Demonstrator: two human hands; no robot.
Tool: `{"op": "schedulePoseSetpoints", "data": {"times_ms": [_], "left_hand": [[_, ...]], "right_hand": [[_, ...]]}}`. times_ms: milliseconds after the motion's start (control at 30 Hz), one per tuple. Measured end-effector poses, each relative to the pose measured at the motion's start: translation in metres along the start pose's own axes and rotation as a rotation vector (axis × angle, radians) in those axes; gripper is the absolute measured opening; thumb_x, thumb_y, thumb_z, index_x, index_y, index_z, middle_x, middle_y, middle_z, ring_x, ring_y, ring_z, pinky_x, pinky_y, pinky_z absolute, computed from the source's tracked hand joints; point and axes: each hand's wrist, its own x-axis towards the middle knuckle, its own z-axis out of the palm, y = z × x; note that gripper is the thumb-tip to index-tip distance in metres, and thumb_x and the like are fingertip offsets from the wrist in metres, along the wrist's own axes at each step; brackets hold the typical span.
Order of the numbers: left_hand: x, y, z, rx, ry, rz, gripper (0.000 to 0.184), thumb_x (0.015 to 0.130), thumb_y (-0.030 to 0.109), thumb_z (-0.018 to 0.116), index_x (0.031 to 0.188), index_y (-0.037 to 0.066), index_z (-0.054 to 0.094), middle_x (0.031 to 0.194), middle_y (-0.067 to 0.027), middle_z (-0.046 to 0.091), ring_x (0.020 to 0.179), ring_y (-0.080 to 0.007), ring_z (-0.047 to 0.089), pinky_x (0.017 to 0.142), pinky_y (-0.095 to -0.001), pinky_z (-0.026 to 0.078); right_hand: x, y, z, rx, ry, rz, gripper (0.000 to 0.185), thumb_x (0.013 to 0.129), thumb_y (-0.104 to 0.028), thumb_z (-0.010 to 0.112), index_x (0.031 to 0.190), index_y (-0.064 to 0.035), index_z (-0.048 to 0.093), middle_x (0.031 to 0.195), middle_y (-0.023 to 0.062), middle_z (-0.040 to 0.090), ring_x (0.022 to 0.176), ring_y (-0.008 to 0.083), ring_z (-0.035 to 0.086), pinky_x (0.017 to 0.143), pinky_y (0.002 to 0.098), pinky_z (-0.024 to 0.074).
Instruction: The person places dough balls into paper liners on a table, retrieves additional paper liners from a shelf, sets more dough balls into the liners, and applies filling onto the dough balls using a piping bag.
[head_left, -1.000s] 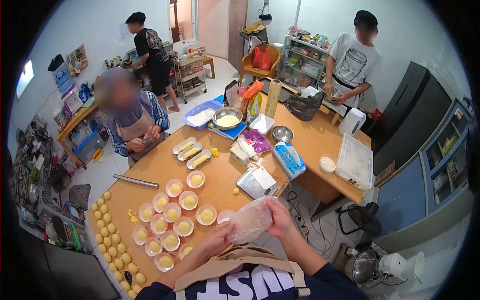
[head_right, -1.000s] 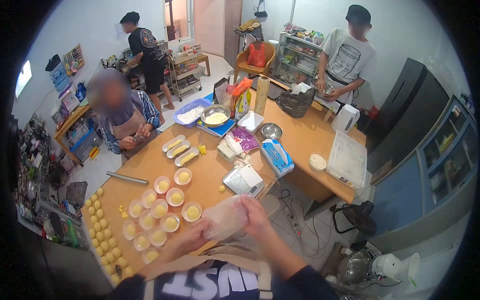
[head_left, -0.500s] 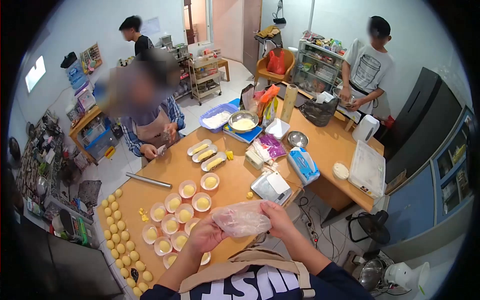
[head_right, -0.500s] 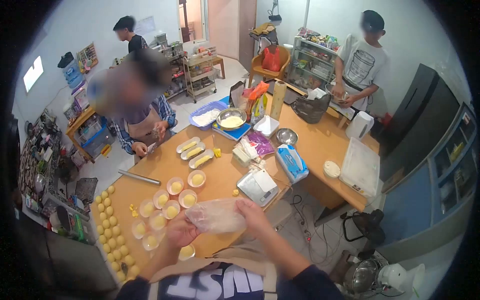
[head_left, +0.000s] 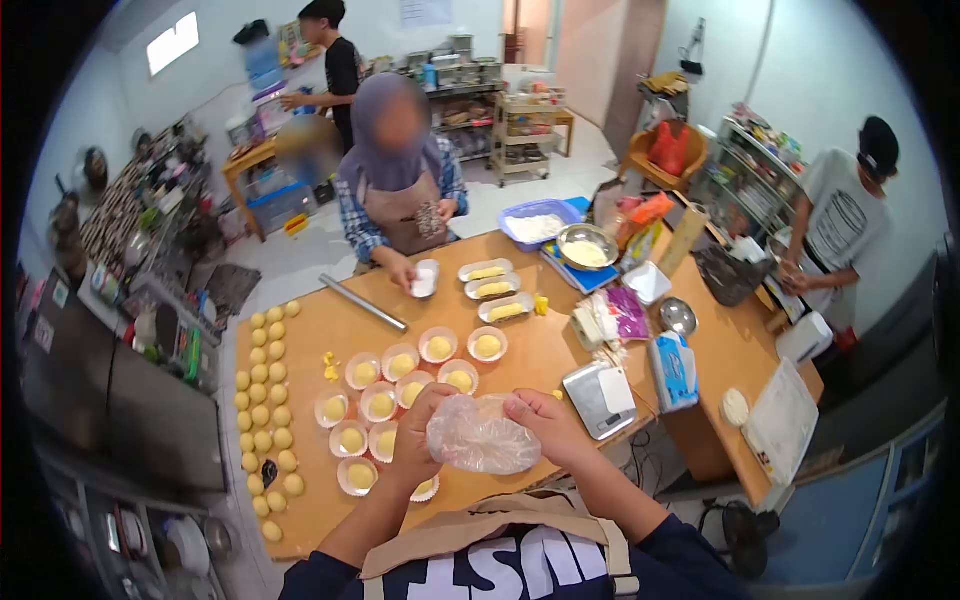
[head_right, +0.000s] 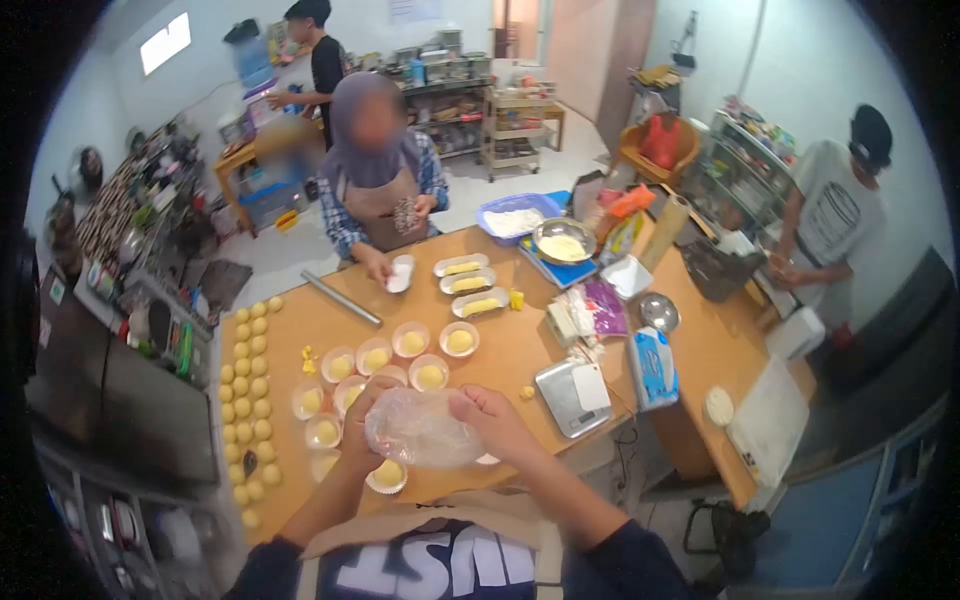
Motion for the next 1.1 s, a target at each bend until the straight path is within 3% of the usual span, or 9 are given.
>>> {"op": "schedulePoseSetpoints", "data": {"times_ms": [333, 467, 667, 767, 900, 967, 1000, 1033, 1100], "left_hand": [[-0.004, -0.021, -0.002, -0.100, -0.076, -0.527, 0.054, 0.072, 0.022, 0.083, 0.115, 0.004, 0.056, 0.116, -0.0044, 0.059, 0.102, -0.0136, 0.057, 0.088, -0.0314, 0.048], [-0.011, -0.041, 0.013, -0.080, -0.099, -0.548, 0.057, 0.071, 0.023, 0.084, 0.116, 0.004, 0.055, 0.115, -0.0044, 0.059, 0.102, -0.0140, 0.057, 0.088, -0.0316, 0.048], [-0.006, -0.065, 0.041, 0.040, -0.113, -0.509, 0.061, 0.069, 0.025, 0.085, 0.116, 0.005, 0.054, 0.114, -0.0043, 0.058, 0.101, -0.0147, 0.057, 0.087, -0.0320, 0.048], [0.000, -0.079, 0.058, 0.144, -0.077, -0.442, 0.062, 0.068, 0.025, 0.086, 0.117, 0.005, 0.053, 0.114, -0.0042, 0.058, 0.101, -0.0150, 0.057, 0.087, -0.0322, 0.049], [0.010, -0.095, 0.072, 0.307, 0.025, -0.358, 0.065, 0.067, 0.027, 0.087, 0.117, 0.005, 0.052, 0.113, -0.0042, 0.058, 0.101, -0.0154, 0.057, 0.087, -0.0325, 0.049], [0.016, -0.100, 0.073, 0.364, 0.083, -0.324, 0.066, 0.066, 0.027, 0.087, 0.118, 0.006, 0.052, 0.113, -0.0042, 0.058, 0.100, -0.0156, 0.057, 0.087, -0.0326, 0.049], [0.018, -0.101, 0.073, 0.378, 0.106, -0.313, 0.067, 0.066, 0.027, 0.088, 0.118, 0.006, 0.051, 0.112, -0.0041, 0.058, 0.100, -0.0157, 0.057, 0.087, -0.0327, 0.049], [0.018, -0.101, 0.072, 0.389, 0.127, -0.305, 0.067, 0.065, 0.028, 0.088, 0.118, 0.006, 0.051, 0.112, -0.0041, 0.058, 0.100, -0.0159, 0.057, 0.086, -0.0328, 0.049], [0.017, -0.100, 0.071, 0.389, 0.147, -0.301, 0.069, 0.065, 0.028, 0.088, 0.118, 0.006, 0.051, 0.112, -0.0041, 0.058, 0.100, -0.0161, 0.057, 0.086, -0.0329, 0.049]], "right_hand": [[0.045, -0.010, -0.037, -0.319, -0.023, -0.103, 0.022, 0.101, -0.022, 0.051, 0.090, -0.0045, 0.058, 0.078, -0.0039, 0.057, 0.069, 0.0043, 0.050, 0.062, 0.0214, 0.0433], [0.064, 0.020, -0.050, -0.410, -0.210, -0.238, 0.021, 0.100, -0.023, 0.053, 0.092, -0.0037, 0.060, 0.080, -0.0024, 0.058, 0.074, 0.0062, 0.053, 0.068, 0.0244, 0.0469], [0.077, 0.051, -0.060, -0.002, -0.516, 0.214, 0.015, 0.095, -0.019, 0.059, 0.098, -0.0042, 0.062, 0.093, 0.0001, 0.061, 0.087, 0.0086, 0.057, 0.078, 0.0273, 0.0487], [0.074, 0.086, -0.082, -0.144, -0.570, -0.044, 0.013, 0.093, -0.015, 0.060, 0.101, -0.0046, 0.063, 0.103, 0.0018, 0.062, 0.094, 0.0103, 0.058, 0.082, 0.0283, 0.0493], [0.093, 0.080, -0.135, -0.119, -0.531, 0.053, 0.021, 0.095, -0.020, 0.057, 0.108, -0.0051, 0.062, 0.108, 0.0052, 0.062, 0.095, 0.0158, 0.059, 0.085, 0.0302, 0.0495], [0.112, 0.071, -0.193, -0.189, -0.308, 0.155, 0.035, 0.099, -0.033, 0.044, 0.114, -0.0066, 0.062, 0.106, 0.0052, 0.065, 0.087, 0.0140, 0.060, 0.077, 0.0286, 0.0494], [0.128, 0.084, -0.232, -0.290, -0.044, 0.009, 0.036, 0.099, -0.033, 0.044, 0.113, -0.0054, 0.062, 0.107, 0.0087, 0.065, 0.090, 0.0185, 0.061, 0.079, 0.0325, 0.0500], [0.149, 0.095, -0.271, -0.767, 0.335, 0.002, 0.034, 0.094, -0.031, 0.056, 0.109, -0.0013, 0.061, 0.098, 0.0077, 0.065, 0.094, 0.0244, 0.060, 0.084, 0.0349, 0.0482], [0.152, 0.083, -0.321, -1.040, 0.719, -0.018, 0.046, 0.085, -0.034, 0.070, 0.111, 0.0016, 0.060, 0.117, 0.0219, 0.060, 0.112, 0.0341, 0.055, 0.093, 0.0430, 0.0437]]}}
